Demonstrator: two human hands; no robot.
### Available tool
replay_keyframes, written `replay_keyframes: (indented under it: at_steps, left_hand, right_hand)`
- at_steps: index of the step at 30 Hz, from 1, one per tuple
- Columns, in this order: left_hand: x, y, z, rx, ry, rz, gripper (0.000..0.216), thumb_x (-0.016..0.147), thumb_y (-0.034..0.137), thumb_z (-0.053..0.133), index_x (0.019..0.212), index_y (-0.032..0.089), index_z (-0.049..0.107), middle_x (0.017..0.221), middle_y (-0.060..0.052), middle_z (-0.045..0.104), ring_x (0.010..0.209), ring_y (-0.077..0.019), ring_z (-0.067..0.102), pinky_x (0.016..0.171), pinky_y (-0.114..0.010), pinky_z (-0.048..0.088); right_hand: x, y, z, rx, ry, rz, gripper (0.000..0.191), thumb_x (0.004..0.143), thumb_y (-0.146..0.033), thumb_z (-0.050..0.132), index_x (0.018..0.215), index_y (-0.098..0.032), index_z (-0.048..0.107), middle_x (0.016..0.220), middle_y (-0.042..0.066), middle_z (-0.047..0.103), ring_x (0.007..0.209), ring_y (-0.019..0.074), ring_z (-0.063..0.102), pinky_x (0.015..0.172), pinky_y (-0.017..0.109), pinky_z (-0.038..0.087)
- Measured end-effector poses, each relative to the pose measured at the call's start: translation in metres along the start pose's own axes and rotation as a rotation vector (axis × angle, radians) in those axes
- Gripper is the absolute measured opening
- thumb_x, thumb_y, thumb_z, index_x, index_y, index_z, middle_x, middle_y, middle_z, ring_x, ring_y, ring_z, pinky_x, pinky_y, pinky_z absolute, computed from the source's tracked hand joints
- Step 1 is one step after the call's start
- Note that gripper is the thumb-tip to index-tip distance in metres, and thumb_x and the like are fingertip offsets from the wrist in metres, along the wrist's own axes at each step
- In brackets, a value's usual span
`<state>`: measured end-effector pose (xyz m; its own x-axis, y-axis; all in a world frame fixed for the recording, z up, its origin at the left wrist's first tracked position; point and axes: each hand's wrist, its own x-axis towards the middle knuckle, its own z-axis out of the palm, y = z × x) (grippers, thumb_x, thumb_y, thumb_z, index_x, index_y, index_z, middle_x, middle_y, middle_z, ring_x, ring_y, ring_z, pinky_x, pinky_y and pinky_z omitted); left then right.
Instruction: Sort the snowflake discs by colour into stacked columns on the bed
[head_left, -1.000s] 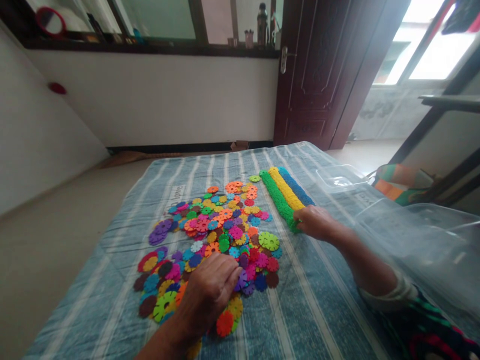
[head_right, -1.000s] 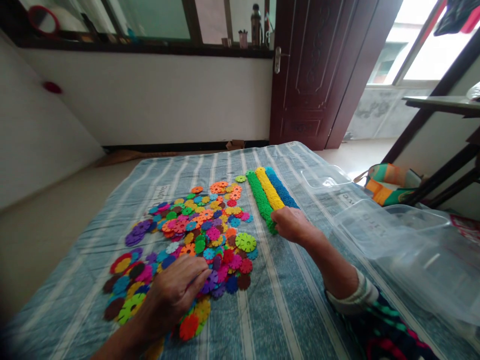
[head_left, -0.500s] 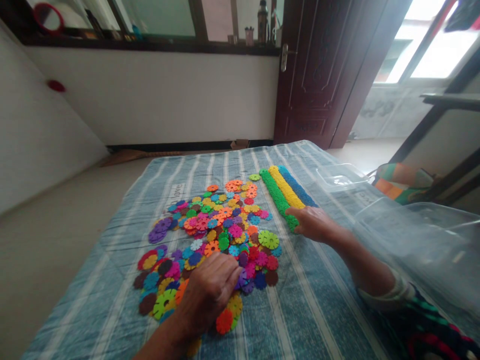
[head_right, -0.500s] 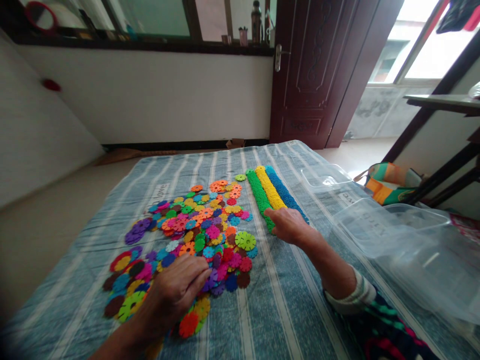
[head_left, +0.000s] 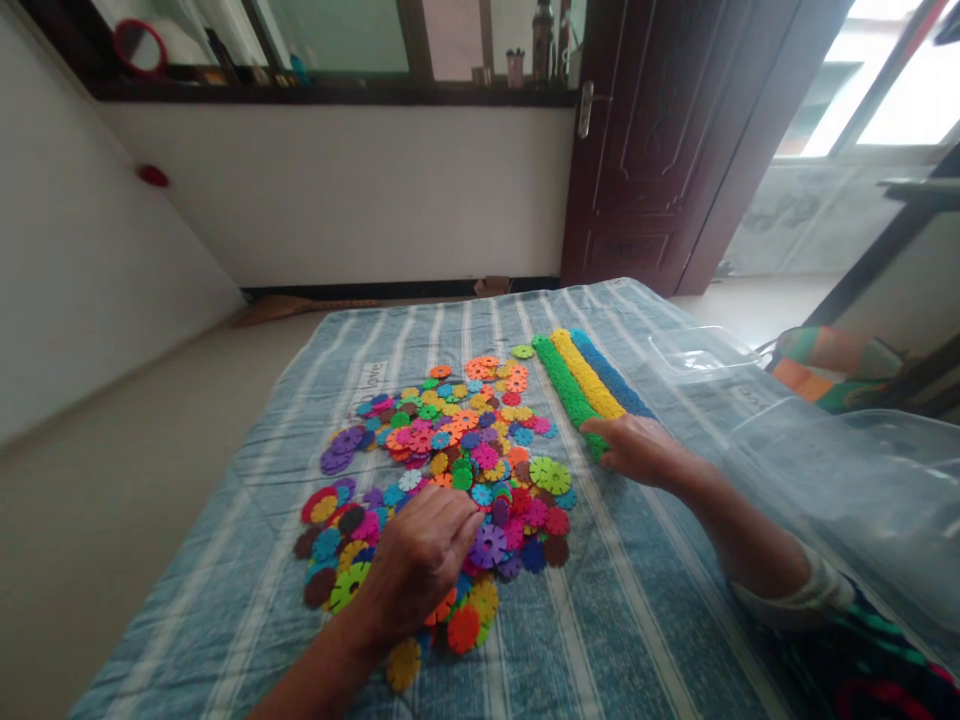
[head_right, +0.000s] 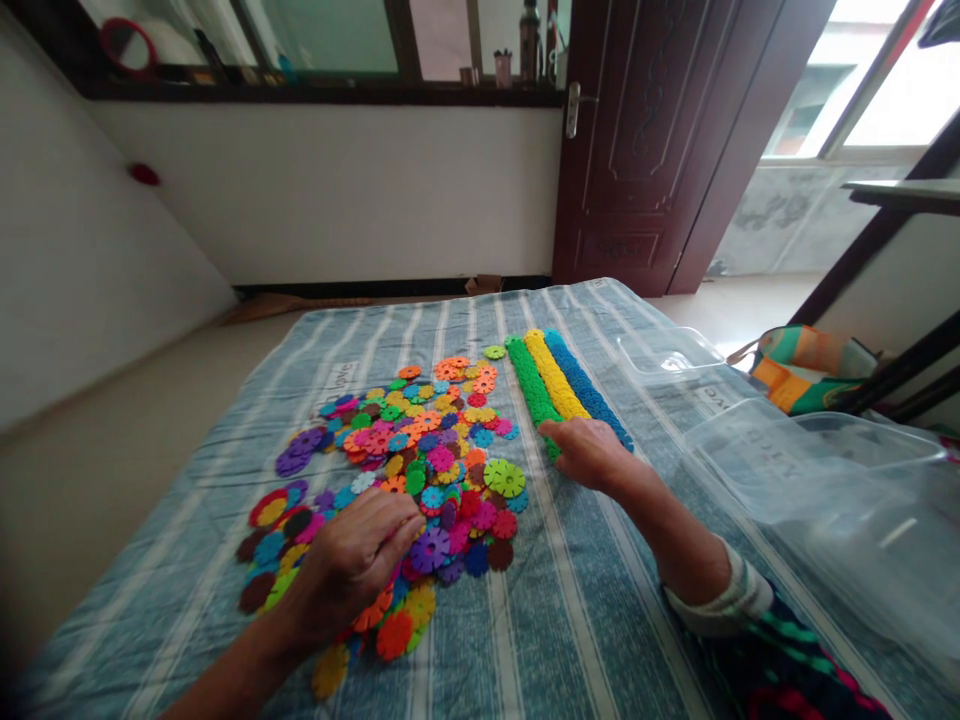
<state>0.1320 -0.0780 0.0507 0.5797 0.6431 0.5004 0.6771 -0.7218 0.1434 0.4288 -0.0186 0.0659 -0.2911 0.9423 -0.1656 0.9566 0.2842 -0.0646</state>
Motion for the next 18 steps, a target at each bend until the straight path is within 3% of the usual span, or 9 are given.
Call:
replay_keyframes:
  at_steps: [8,18]
  left_hand:
    - [0.000,-0.001,0.002,0.010,0.006,0.009,0.023,0.094,0.019,0.046,0.076,0.018,0.059,0.070,-0.002,0.062,0.069,-0.0144,0.056,0.066,-0.027,0.045]
    - [0.000,-0.024,-0.014,0.067,0.090,-0.026,0.018,0.092,0.021,0.049,0.082,0.018,0.063,0.077,-0.003,0.067,0.074,-0.0154,0.061,0.070,-0.028,0.049]
  right_hand:
    - [0.000,0.001,0.001,0.011,0.003,0.005,0.053,0.080,-0.019,0.058,0.133,-0.019,0.053,0.108,0.013,0.070,0.103,0.0287,0.065,0.078,0.032,0.045]
    - [0.004,0.013,0.006,0.040,0.041,0.095,0.053,0.079,-0.033,0.066,0.130,-0.020,0.055,0.100,0.010,0.072,0.093,0.0266,0.067,0.068,0.029,0.043]
